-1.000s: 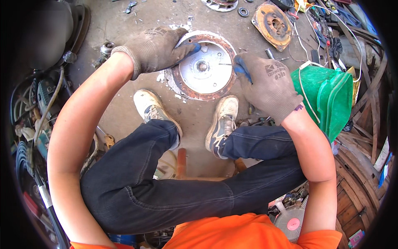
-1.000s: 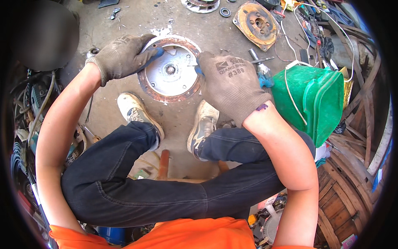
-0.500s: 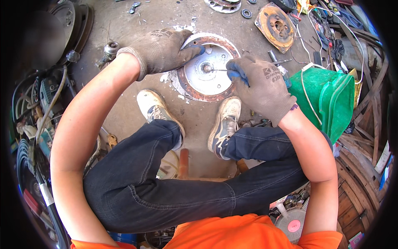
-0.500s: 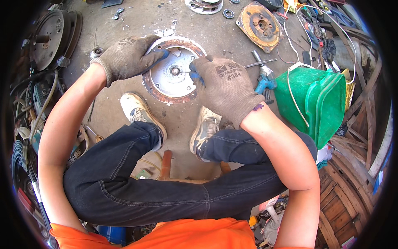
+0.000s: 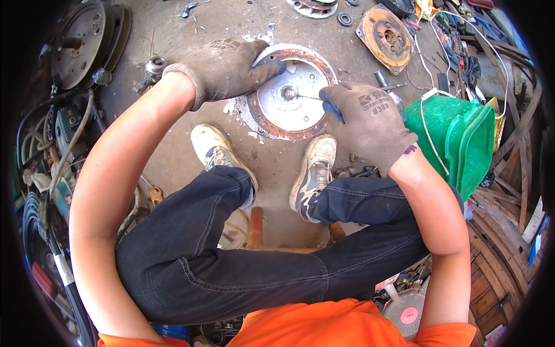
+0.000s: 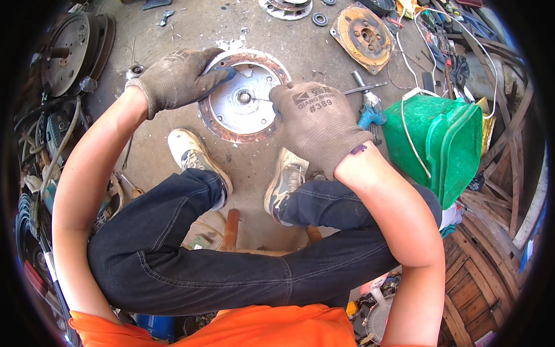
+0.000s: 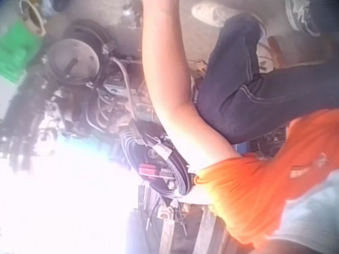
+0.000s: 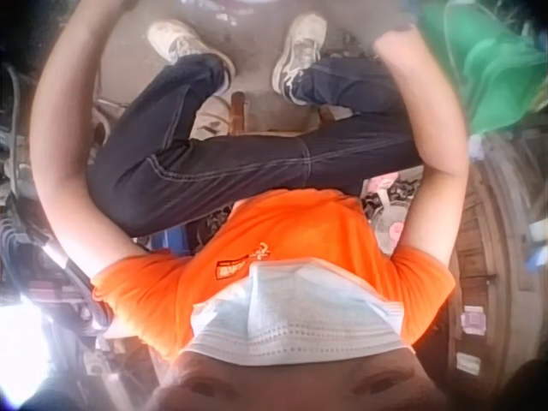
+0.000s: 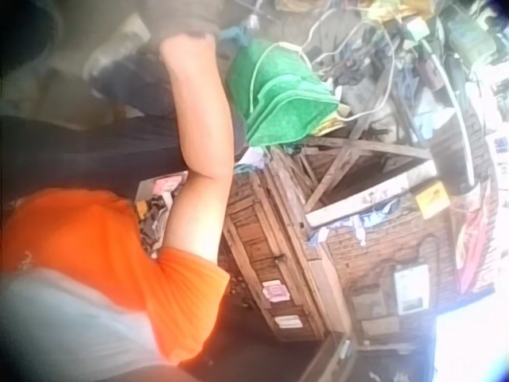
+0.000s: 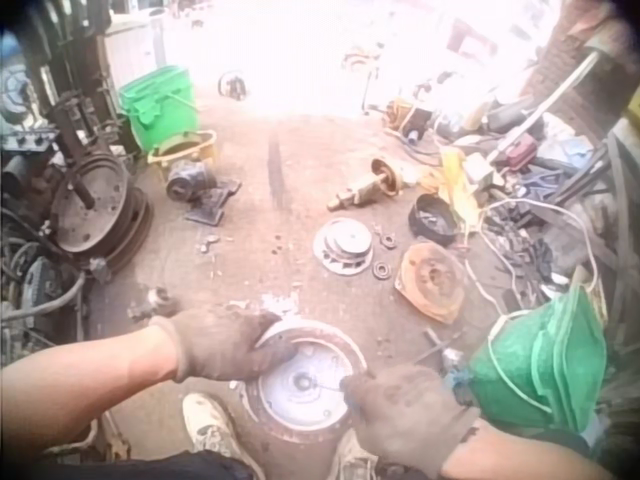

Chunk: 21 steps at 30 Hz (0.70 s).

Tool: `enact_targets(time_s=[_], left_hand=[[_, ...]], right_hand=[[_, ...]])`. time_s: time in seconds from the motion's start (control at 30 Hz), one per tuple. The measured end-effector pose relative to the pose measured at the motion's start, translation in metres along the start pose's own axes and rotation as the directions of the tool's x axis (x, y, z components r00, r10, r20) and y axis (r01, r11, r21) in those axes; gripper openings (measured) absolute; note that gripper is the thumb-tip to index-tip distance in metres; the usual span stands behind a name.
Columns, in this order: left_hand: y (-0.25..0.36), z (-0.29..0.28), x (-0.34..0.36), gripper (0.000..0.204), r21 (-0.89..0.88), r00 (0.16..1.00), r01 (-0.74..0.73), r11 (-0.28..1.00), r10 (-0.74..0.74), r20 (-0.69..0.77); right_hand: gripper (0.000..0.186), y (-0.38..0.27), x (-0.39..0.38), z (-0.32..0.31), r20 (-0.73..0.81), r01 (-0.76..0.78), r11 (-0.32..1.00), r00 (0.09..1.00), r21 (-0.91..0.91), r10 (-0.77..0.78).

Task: The person sits on a low stool and works on a cylindrical metal housing, using a hammer to tap a component, then a screwdriver to pry out a pin, and pliers to remove it. The person handles the housing and small metal parts throughout.

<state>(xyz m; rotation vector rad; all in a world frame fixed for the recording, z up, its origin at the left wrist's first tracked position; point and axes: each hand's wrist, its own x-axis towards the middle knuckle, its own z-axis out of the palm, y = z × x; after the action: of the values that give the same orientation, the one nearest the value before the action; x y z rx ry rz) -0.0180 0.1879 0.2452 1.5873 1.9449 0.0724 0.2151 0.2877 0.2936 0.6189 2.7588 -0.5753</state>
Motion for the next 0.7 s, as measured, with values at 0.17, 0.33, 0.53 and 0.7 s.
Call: enact_targets(time_s=[0.17,0.33,0.53,0.7], left_hand=[[0.002,0.002,-0.001,0.066,0.004,1.0,0.001,1.0,-0.001,-0.025],[0.001,-0.002,0.001,0.065,-0.017,0.999,-0.032,0.999,0.032,0.01],[0.006,-0.006,0.0,0.063,-0.024,0.999,-0.022,0.999,0.022,0.03],[0.006,0.0,0.001,0.064,0.015,1.0,-0.024,1.0,0.025,-0.001]], right_hand=[[0.022,0.0,0.004,-0.006,-0.148,0.116,0.992,0.982,-0.043,-0.121],[0.026,0.004,0.01,-0.001,-0.196,0.136,0.991,0.971,-0.004,-0.134],[0.03,0.004,0.014,0.007,-0.209,0.191,0.981,0.958,-0.04,-0.195],[0.029,0.01,0.022,0.011,-0.283,0.308,0.951,0.91,-0.023,-0.302]])
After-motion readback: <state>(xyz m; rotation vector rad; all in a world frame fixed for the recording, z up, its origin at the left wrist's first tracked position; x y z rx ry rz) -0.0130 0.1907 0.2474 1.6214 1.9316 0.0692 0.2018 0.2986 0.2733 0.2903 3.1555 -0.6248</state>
